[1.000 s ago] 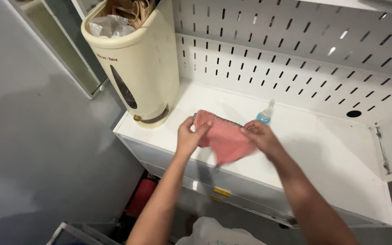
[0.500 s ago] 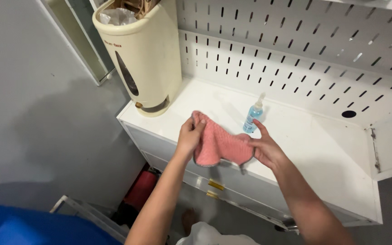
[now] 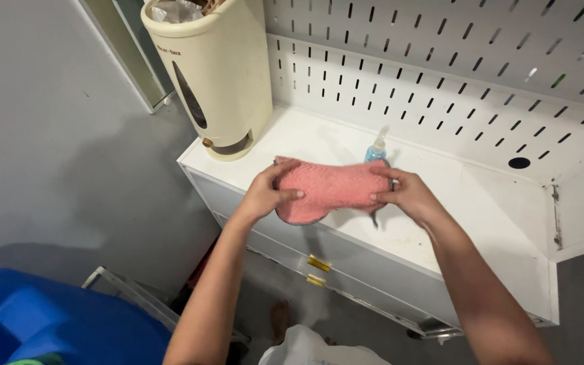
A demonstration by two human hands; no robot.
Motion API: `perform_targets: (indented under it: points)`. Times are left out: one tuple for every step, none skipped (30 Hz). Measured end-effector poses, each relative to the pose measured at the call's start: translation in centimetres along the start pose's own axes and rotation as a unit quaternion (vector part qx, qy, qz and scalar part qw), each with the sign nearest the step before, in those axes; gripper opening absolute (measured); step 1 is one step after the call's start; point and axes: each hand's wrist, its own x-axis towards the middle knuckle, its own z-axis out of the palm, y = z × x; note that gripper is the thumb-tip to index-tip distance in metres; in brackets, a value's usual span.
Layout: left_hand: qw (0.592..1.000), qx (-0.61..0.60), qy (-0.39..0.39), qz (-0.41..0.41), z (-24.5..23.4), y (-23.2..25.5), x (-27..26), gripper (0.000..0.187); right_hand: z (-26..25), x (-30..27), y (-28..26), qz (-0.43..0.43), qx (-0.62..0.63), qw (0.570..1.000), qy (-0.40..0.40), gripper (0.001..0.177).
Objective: The person sprays a blue cleaning solution onto a white cabinet surface and wipes it with a pink cloth. They repeatedly spray and wipe different sections of the surface, moving the cloth back and forth to clean the area.
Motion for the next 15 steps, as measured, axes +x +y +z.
perform_targets:
  points:
    - [0.999,0.038,-0.010,-0.010,-0.2,1.2,-0.2,0.071,-0.3,-0.4,-0.7,-0.025,-0.026,0.999,0.002,0.069]
    - [0.997,0.075,-0.020,-0.019,-0.3,2.3,-0.3,0.076,-0.5,-0.8,-1.2,-0.049,-0.052,0.997,0.004,0.069]
    - [0.995,0.102,-0.022,-0.003,-0.5,3.3,-0.5,0.076,-0.6,-1.0,-1.7,-0.074,-0.078,0.994,0.006,0.069]
    - [0.991,0.129,-0.024,0.012,-0.7,4.1,-0.6,0.076,-0.7,-1.2,-1.9,-0.093,-0.112,0.989,0.011,0.067]
    - [0.987,0.156,-0.027,0.028,-0.8,4.8,-0.7,0.077,-0.8,-1.4,-2.0,-0.112,-0.145,0.983,0.016,0.065]
    - [0.981,0.191,-0.023,0.008,-0.9,5.3,-0.7,0.073,-0.9,-1.3,-1.9,-0.130,-0.178,0.975,0.020,0.064]
    - [0.974,0.225,-0.020,-0.012,-1.0,5.7,-0.7,0.069,-1.0,-1.2,-1.8,-0.110,-0.223,0.968,0.034,0.057]
    - [0.965,0.260,-0.017,-0.032,-1.1,5.8,-0.7,0.066,-1.1,-0.9,-1.5,-0.089,-0.268,0.958,0.047,0.050]
    - [0.959,0.280,-0.011,-0.035,-1.2,5.7,-0.6,0.057,-1.2,-0.5,-1.1,-0.068,-0.312,0.946,0.060,0.044]
    - [0.953,0.300,-0.006,-0.038,-1.2,5.4,-0.4,0.048,-1.5,-0.1,-0.7,-0.071,-0.307,0.948,0.050,0.038]
    - [0.947,0.319,-0.001,-0.042,-1.3,4.7,-0.3,0.040,-1.9,0.4,-0.2,-0.072,-0.302,0.950,0.038,0.034]
    - [0.961,0.276,0.033,0.002,-1.2,3.9,0.1,0.034,-2.1,0.9,0.5,-0.074,-0.297,0.952,0.026,0.032]
    - [0.970,0.231,0.067,0.046,-1.1,3.0,0.6,0.030,-2.1,1.5,1.2,-0.085,-0.247,0.965,0.018,0.029]
    - [0.973,0.185,0.101,0.090,-1.2,2.2,1.0,0.030,-2.1,2.0,2.1,-0.095,-0.197,0.976,0.009,0.026]
    - [0.994,0.066,0.087,0.024,-1.2,1.4,1.1,0.027,-2.2,2.6,3.0,-0.104,-0.147,0.984,0.000,0.023]
